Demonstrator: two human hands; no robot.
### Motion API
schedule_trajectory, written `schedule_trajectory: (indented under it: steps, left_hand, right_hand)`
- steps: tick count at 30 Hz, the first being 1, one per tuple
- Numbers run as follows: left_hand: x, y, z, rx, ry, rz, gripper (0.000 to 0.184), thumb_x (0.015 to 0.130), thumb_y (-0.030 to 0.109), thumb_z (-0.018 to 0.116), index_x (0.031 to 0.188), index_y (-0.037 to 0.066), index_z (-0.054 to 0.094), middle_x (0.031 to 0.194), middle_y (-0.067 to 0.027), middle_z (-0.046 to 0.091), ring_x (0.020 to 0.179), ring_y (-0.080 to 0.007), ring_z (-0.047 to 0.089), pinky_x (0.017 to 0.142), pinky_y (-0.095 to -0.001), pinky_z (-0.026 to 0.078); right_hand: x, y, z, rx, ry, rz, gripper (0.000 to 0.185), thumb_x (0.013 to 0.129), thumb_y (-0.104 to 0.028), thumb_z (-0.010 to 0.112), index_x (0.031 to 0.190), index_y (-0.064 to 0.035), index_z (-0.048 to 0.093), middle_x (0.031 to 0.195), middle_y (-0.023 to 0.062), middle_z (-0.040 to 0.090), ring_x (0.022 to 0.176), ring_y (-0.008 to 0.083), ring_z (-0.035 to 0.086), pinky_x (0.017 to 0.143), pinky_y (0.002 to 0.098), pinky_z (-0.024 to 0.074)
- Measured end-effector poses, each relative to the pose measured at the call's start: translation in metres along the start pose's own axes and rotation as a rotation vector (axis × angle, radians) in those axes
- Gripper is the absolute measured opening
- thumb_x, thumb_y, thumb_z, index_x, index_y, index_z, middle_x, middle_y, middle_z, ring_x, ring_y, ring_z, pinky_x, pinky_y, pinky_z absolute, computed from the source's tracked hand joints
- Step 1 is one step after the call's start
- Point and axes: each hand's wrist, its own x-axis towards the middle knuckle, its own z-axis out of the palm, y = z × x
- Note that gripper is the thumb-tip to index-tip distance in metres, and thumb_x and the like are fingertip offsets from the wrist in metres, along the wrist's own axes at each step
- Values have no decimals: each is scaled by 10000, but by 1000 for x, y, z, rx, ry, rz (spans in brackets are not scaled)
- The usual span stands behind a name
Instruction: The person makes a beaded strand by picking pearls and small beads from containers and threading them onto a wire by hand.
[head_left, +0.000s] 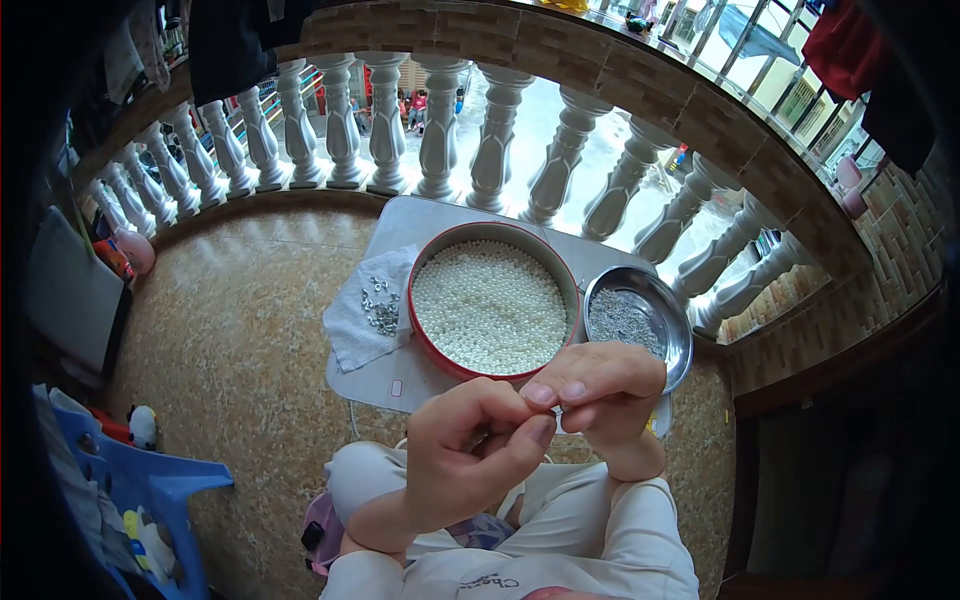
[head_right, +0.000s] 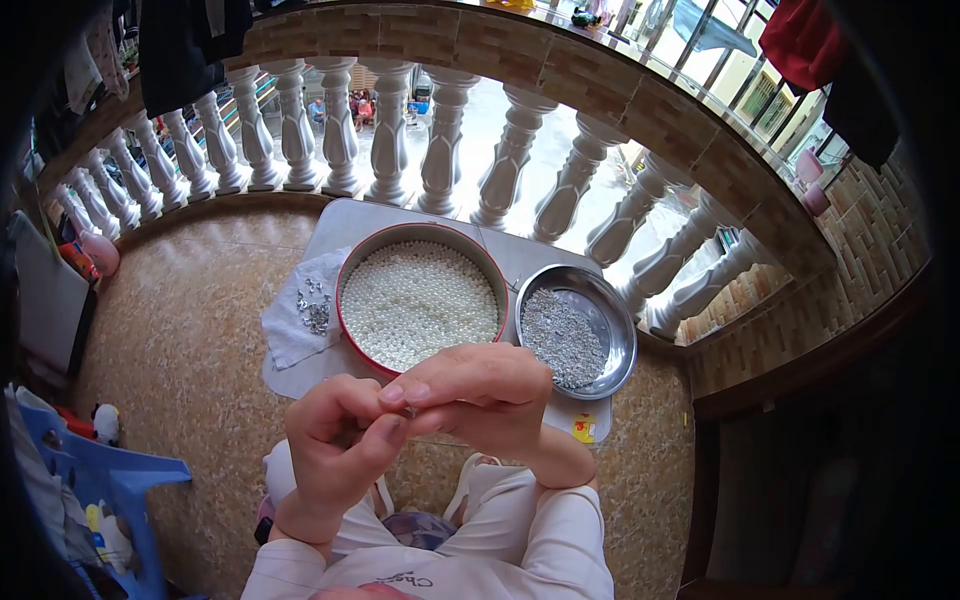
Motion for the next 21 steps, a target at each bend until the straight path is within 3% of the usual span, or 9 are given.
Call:
schedule_trajectory:
  steps: [9, 14, 21]
  left_hand:
    - [3, 0, 3, 126, 31, -5, 65, 793, -28, 612, 830, 7, 571, 611, 25, 493, 504, -29, 326, 454, -150, 256]
    - [5, 2, 7, 75, 38, -44, 52, 833, 17, 604, 813, 13, 556, 611, 26, 484, 508, -40, 328, 461, -159, 267]
    - [8, -3, 1, -23, -83, -130, 64, 910, 82, 514, 899, 20, 509, 708, -3, 508, 590, -54, 375, 534, -175, 309]
  right_hand:
    - [-3, -3, -3, 8, 64, 60, 179, 709, -44, 727, 847, 33, 644, 838, 156, 671, 776, 216, 661, 664, 269, 550]
    - [3, -1, -9, -208, -40, -119, 159, 715, -65, 731, 824, 11, 644, 831, 136, 664, 751, 200, 642, 650, 258, 531]
    - [5, 3, -15, -203, -93, -97, 163, 709, -91, 740, 808, -7, 641, 859, 120, 644, 728, 179, 602, 622, 234, 489]
